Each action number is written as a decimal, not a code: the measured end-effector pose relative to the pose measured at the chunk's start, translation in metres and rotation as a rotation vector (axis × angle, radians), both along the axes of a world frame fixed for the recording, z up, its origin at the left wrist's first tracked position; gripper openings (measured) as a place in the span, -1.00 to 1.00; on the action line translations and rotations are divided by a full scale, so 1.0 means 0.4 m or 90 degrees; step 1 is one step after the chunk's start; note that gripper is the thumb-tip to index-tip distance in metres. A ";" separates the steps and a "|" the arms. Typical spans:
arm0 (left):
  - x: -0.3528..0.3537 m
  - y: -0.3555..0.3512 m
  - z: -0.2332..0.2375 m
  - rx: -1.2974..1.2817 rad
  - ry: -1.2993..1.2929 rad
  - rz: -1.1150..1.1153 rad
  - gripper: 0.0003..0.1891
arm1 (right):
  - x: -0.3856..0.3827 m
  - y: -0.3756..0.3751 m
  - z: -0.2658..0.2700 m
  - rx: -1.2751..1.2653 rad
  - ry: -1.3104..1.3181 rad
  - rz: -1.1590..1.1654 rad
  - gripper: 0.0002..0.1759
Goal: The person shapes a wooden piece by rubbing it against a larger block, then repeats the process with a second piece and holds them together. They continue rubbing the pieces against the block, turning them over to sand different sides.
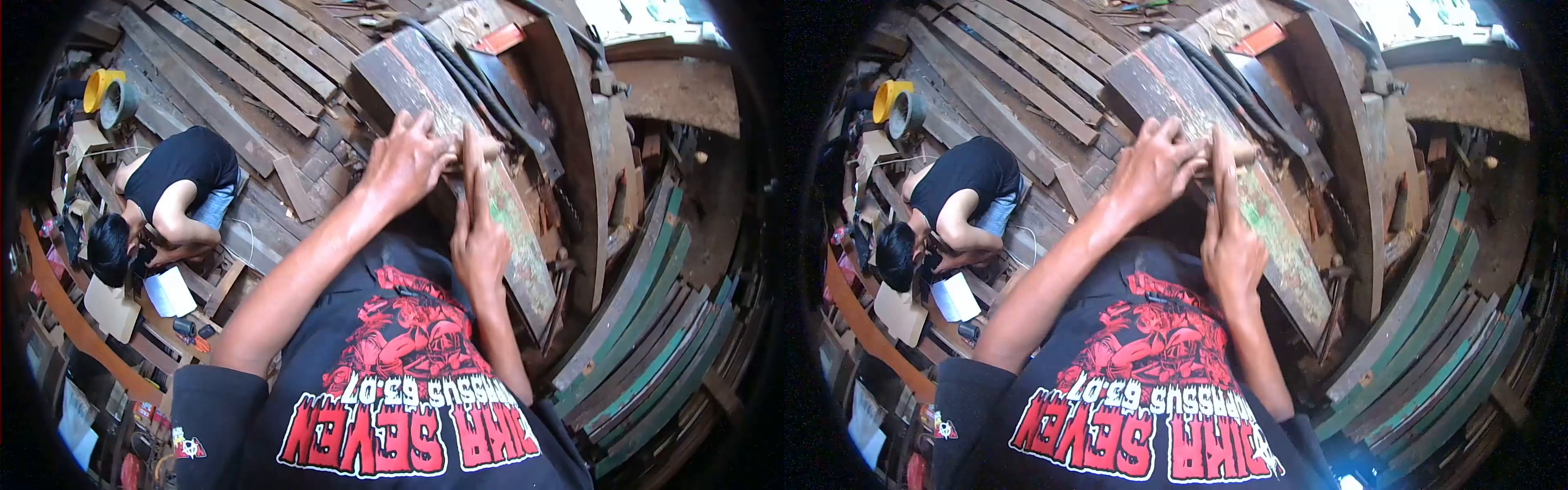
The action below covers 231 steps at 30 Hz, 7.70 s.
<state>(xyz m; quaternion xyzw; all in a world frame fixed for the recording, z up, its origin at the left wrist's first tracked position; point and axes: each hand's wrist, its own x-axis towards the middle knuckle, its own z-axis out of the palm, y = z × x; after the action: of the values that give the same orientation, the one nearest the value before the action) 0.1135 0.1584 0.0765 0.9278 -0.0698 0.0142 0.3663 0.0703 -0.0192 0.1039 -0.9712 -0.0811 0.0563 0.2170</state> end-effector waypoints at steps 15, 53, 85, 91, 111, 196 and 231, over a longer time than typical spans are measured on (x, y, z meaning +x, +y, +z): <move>0.049 0.021 -0.040 -0.076 -0.088 -0.012 -0.77 | 0.053 0.011 -0.027 -0.060 0.054 0.038 0.01; 0.014 -0.017 -0.029 -0.022 -0.077 -0.017 -0.75 | 0.128 0.023 0.047 -0.191 0.026 0.039 -0.20; 0.051 0.013 -0.014 0.078 -0.082 -0.184 -0.66 | 0.108 0.027 0.039 -0.057 -0.051 -0.015 -0.17; 0.062 0.021 -0.019 0.062 -0.071 -0.192 -0.66 | 0.026 0.023 0.062 -0.020 0.020 -0.018 -0.06; 0.047 -0.003 0.011 0.118 -0.078 -0.192 -0.62 | -0.020 -0.019 0.057 0.063 -0.062 -0.029 -0.01; -0.277 -0.912 0.199 -0.165 0.684 -0.637 -0.51 | -0.601 -0.723 0.000 0.645 -0.157 -0.772 -0.13; -0.303 -0.861 0.240 -0.153 0.544 -0.701 -0.58 | -0.600 -0.741 0.131 0.640 -0.179 -0.589 -0.55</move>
<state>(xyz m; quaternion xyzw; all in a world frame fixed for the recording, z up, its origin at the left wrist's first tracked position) -0.0078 -0.1861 0.1727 0.6352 -0.3768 -0.5308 0.4157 -0.1696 -0.3157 0.1564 -0.6859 0.2978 -0.2123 0.6292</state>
